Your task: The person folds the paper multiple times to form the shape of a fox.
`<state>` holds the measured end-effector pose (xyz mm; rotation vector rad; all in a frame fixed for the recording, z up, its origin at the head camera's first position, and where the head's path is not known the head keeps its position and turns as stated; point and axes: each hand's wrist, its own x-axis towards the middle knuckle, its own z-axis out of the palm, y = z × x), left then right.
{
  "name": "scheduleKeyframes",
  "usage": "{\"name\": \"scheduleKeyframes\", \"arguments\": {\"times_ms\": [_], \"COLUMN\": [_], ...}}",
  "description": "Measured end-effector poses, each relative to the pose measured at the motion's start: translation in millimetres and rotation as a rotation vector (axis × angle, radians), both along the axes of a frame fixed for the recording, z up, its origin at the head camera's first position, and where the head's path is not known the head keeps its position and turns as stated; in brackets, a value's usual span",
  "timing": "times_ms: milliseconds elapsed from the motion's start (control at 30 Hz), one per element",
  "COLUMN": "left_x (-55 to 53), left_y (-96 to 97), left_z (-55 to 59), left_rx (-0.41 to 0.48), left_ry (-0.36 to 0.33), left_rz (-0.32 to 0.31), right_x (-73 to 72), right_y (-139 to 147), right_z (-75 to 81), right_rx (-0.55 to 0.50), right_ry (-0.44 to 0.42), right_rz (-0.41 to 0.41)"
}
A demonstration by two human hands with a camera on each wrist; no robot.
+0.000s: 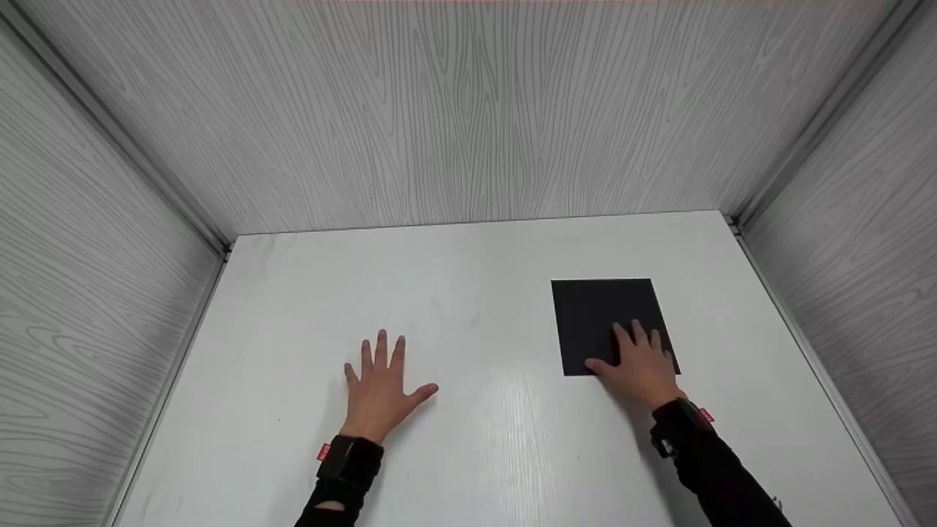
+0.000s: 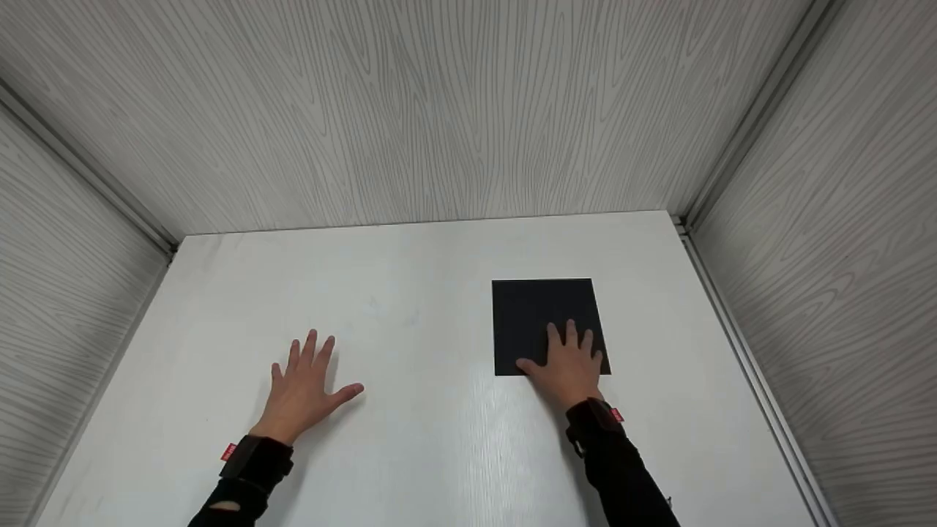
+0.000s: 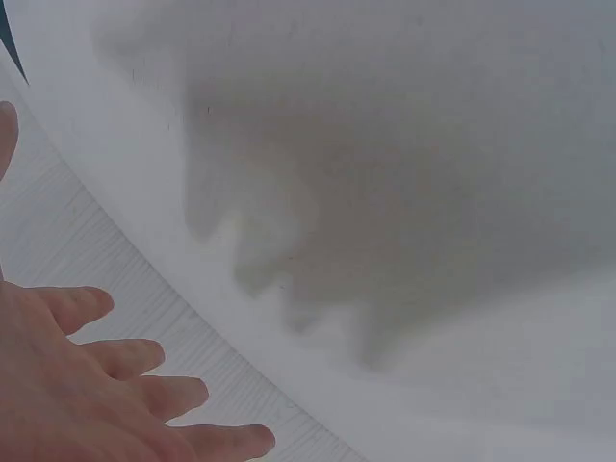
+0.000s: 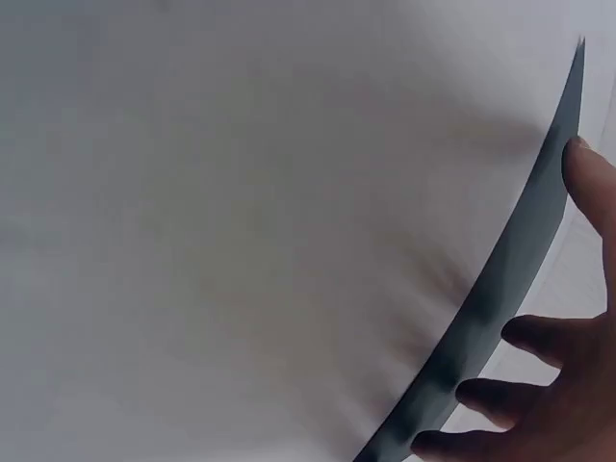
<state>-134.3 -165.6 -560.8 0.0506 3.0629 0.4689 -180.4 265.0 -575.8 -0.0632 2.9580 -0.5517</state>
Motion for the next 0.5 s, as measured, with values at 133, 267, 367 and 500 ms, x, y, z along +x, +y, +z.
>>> {"name": "scheduleKeyframes", "arguments": {"times_ms": [133,267,367,500], "left_x": [0.8,1.7,2.1,2.3], "left_y": [2.2,4.1,5.7,9.8], "left_z": [-1.2,-2.6,-2.7,-1.8], "left_rx": [0.033,0.057,0.075,0.096], "left_ry": [-0.023,-0.044,-0.048,-0.054], "left_rz": [-0.006,-0.012,-0.02,-0.036], "right_x": [5.0,8.8,11.5,15.0], "right_y": [-11.3,-23.6,-33.9,-48.7], "right_z": [2.0,1.2,0.4,0.0], "right_rx": [0.017,0.035,0.048,0.055], "right_ry": [0.004,0.001,-0.003,-0.008], "right_rz": [0.002,0.019,0.045,0.095]}}
